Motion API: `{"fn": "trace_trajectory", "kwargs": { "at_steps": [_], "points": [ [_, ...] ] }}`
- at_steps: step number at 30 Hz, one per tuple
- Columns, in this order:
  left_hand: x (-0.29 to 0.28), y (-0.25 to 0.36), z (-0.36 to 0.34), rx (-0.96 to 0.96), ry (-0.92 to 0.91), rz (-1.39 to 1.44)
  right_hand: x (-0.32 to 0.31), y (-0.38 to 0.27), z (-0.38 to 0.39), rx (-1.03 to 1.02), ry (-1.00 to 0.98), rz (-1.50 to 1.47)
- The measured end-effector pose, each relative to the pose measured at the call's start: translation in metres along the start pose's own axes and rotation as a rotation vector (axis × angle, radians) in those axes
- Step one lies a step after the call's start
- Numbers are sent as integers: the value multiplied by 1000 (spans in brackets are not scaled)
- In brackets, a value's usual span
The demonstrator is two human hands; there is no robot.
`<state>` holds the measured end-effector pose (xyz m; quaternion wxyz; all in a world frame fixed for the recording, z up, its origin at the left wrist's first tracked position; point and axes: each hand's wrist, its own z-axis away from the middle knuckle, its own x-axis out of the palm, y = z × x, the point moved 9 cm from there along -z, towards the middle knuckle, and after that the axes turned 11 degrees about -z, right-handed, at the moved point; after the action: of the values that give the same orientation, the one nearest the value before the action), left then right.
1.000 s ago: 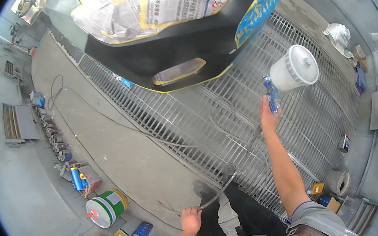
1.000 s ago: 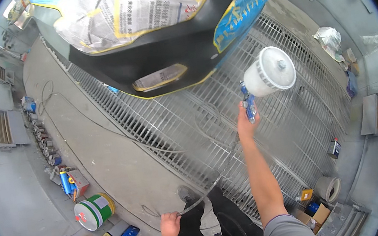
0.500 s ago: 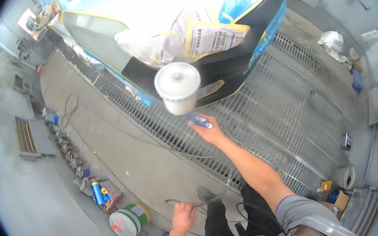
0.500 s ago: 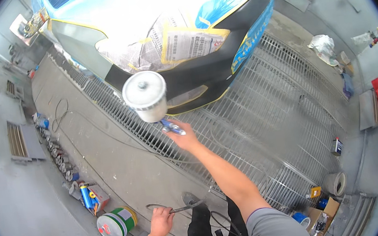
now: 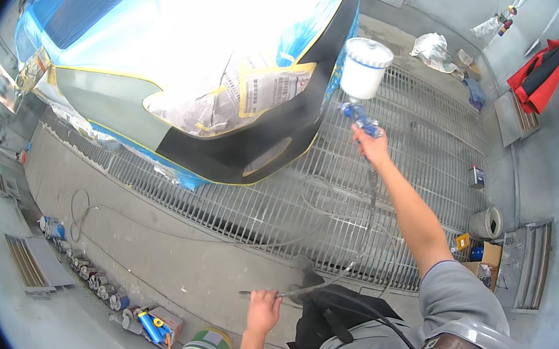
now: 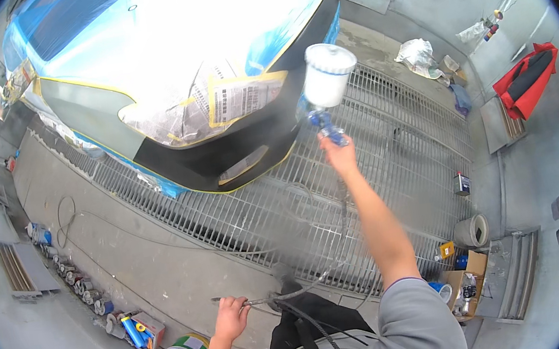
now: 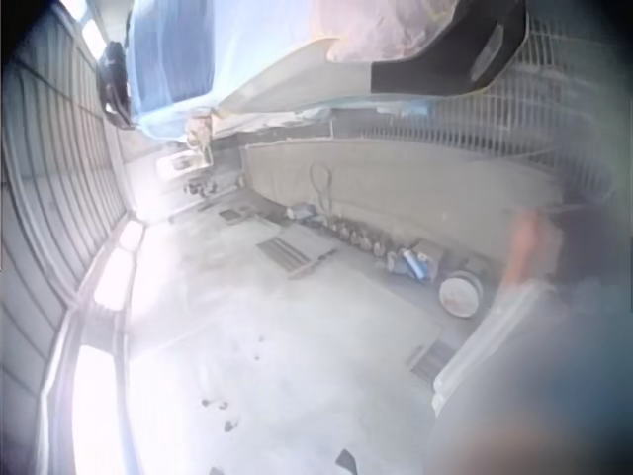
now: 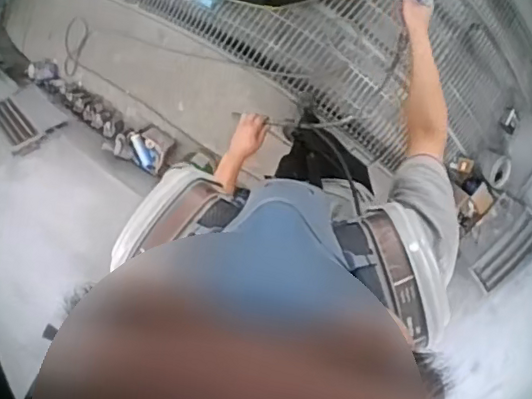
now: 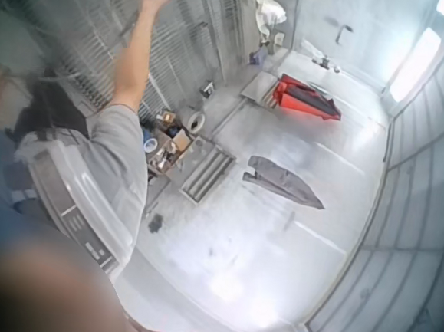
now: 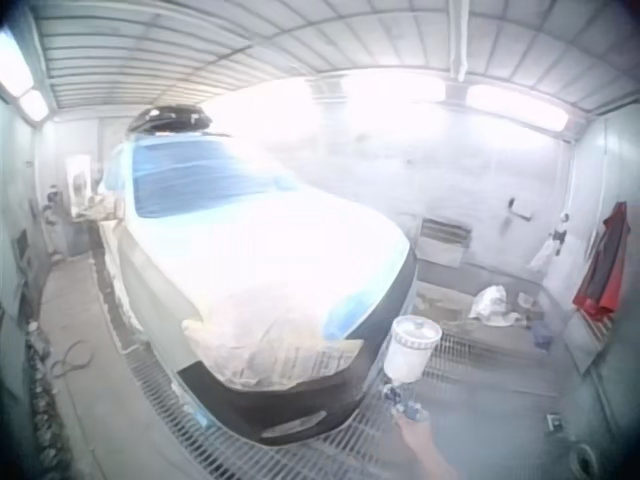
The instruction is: The person uses a spray gun to apply a clear coat to the front bumper and hood of a car. The car is masked with blue tape and newspaper to protect adjacent areas. The person moves around the vehicle to cover the entire front section.
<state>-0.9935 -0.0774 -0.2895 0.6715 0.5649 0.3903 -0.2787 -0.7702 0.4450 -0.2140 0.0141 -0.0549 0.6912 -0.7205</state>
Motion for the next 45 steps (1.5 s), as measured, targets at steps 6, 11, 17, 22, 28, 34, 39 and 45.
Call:
{"fn": "trace_trajectory", "kwargs": {
  "at_steps": [6,11,17,22,28,34,39,45],
  "points": [
    [-14,-3,-32,-15,-33,-27,-50,-57,-49,-126,233,61],
    [-41,-20,-46,-84,-32,-46,-36,-100,-47,-346,330,206],
    [-48,-69,-37,-42,-137,-88,13,-32,-14,-235,131,45],
    [-60,-139,-5,-27,-251,-192,123,-10,77,-57,-24,-45],
    [-90,-263,24,-74,-404,-189,276,2,165,-20,-69,-169],
    [-129,-433,50,53,-439,-187,432,8,246,115,-195,-11],
    [-189,-596,101,9,-430,-247,491,39,322,173,78,-155],
    [-288,-702,127,-123,-424,-362,533,70,373,225,185,-340]
  ]
}}
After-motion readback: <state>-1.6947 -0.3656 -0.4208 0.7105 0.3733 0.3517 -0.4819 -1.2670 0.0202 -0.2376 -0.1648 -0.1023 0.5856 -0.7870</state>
